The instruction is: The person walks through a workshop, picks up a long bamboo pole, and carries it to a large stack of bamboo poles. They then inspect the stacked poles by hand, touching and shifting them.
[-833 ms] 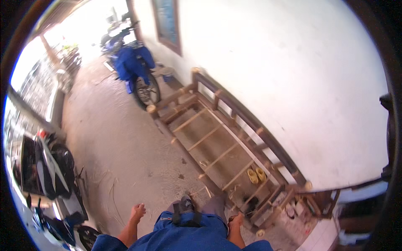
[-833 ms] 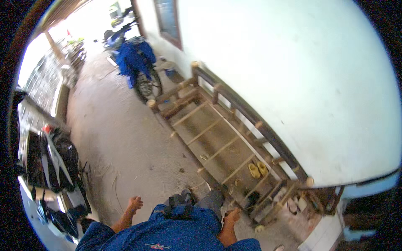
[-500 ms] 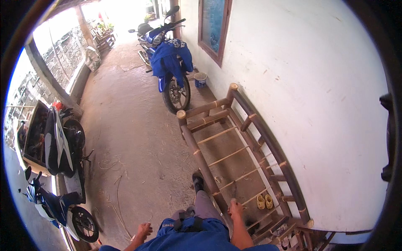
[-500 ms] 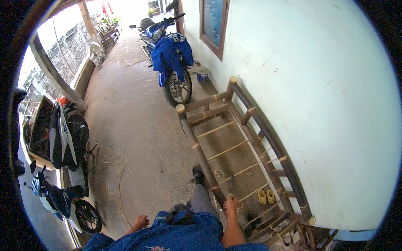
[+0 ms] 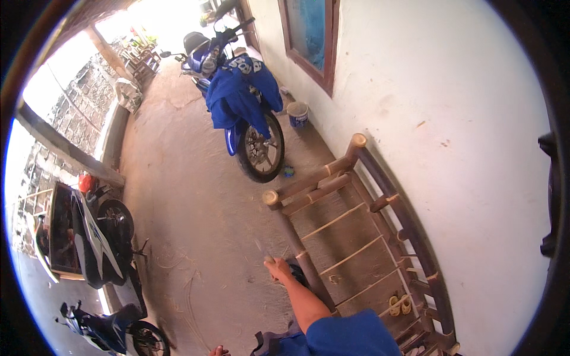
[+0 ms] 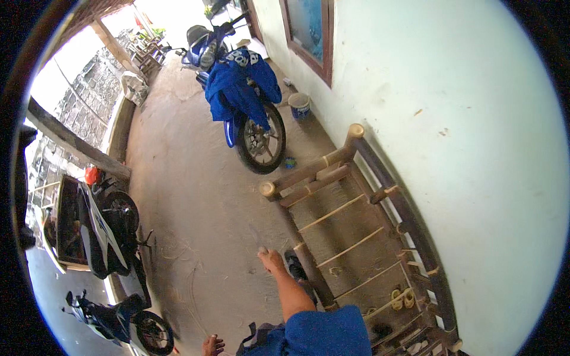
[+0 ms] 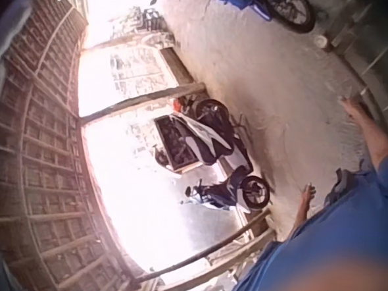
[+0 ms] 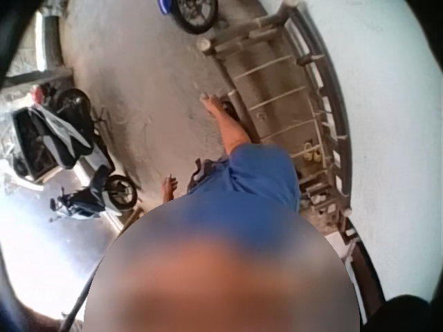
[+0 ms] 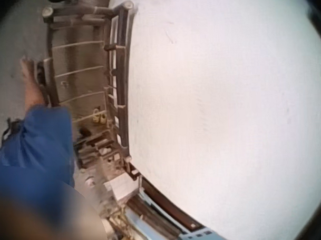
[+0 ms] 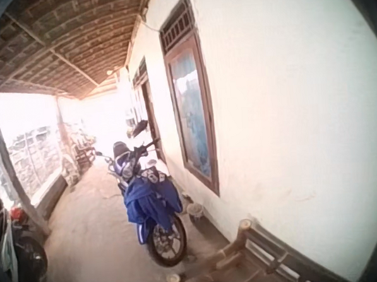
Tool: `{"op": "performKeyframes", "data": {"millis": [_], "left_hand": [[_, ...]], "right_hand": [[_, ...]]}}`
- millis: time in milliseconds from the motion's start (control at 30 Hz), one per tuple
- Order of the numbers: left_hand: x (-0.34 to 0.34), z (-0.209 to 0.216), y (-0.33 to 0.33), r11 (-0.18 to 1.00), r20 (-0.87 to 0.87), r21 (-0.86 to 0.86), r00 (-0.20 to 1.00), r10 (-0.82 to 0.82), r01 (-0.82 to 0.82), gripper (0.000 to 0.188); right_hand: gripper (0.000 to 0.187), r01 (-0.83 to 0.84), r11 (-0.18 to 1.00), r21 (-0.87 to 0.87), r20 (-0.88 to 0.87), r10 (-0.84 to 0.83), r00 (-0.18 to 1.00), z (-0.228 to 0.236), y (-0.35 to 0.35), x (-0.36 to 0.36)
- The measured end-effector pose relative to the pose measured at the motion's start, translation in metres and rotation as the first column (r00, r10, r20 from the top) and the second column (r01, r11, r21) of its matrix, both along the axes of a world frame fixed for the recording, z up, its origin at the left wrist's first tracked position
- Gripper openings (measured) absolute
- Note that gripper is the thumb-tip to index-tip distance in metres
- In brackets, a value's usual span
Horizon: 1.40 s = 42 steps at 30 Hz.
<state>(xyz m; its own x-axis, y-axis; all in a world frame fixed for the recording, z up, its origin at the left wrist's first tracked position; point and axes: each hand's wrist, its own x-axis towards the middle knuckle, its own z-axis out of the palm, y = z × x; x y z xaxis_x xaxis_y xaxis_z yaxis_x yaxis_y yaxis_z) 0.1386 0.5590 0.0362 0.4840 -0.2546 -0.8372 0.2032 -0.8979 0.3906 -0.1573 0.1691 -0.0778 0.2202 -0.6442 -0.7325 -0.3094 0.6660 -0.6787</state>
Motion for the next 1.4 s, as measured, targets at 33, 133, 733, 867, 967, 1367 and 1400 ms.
{"op": "performKeyframes", "data": {"millis": [33,133,733,867,967,1367,1400], "left_hand": [[-0.002,0.020,-0.002,0.993,0.063,-0.118,0.998,-0.011,0.018,0.051],[-0.009,0.046,-0.035,0.984,0.125,-0.151,0.986,0.109,-0.089,0.051],[-0.027,0.037,-0.092,0.990,-0.053,-0.005,0.989,-0.140,0.140,0.052],[0.010,-0.003,-0.134,0.974,-0.126,-0.025,0.966,-0.228,0.227,0.054],[0.039,-0.031,-0.180,0.945,-0.169,-0.033,0.930,-0.325,0.325,0.054],[0.159,-0.098,-0.414,0.712,-0.360,-0.093,0.643,-0.676,0.696,0.030],[0.159,-0.097,-0.438,0.693,-0.387,-0.116,0.611,-0.691,0.711,0.028]], "right_hand": [[0.038,-0.036,0.998,-0.055,-0.006,0.036,0.999,-0.004,-0.021,0.009],[0.042,-0.186,0.972,-0.145,-0.117,0.170,0.978,-0.025,-0.073,0.035],[0.049,0.067,0.978,-0.200,-0.163,-0.100,0.982,-0.051,-0.095,-0.012],[0.041,0.075,0.994,-0.080,-0.117,-0.084,0.990,-0.041,-0.025,-0.077],[0.039,0.192,0.979,0.067,-0.219,-0.174,0.960,-0.026,0.037,-0.126],[0.039,0.892,0.452,0.011,-0.497,-0.771,0.397,0.067,0.363,-0.052],[0.039,0.938,0.347,-0.020,-0.537,-0.795,0.282,0.066,0.383,-0.029]]}}
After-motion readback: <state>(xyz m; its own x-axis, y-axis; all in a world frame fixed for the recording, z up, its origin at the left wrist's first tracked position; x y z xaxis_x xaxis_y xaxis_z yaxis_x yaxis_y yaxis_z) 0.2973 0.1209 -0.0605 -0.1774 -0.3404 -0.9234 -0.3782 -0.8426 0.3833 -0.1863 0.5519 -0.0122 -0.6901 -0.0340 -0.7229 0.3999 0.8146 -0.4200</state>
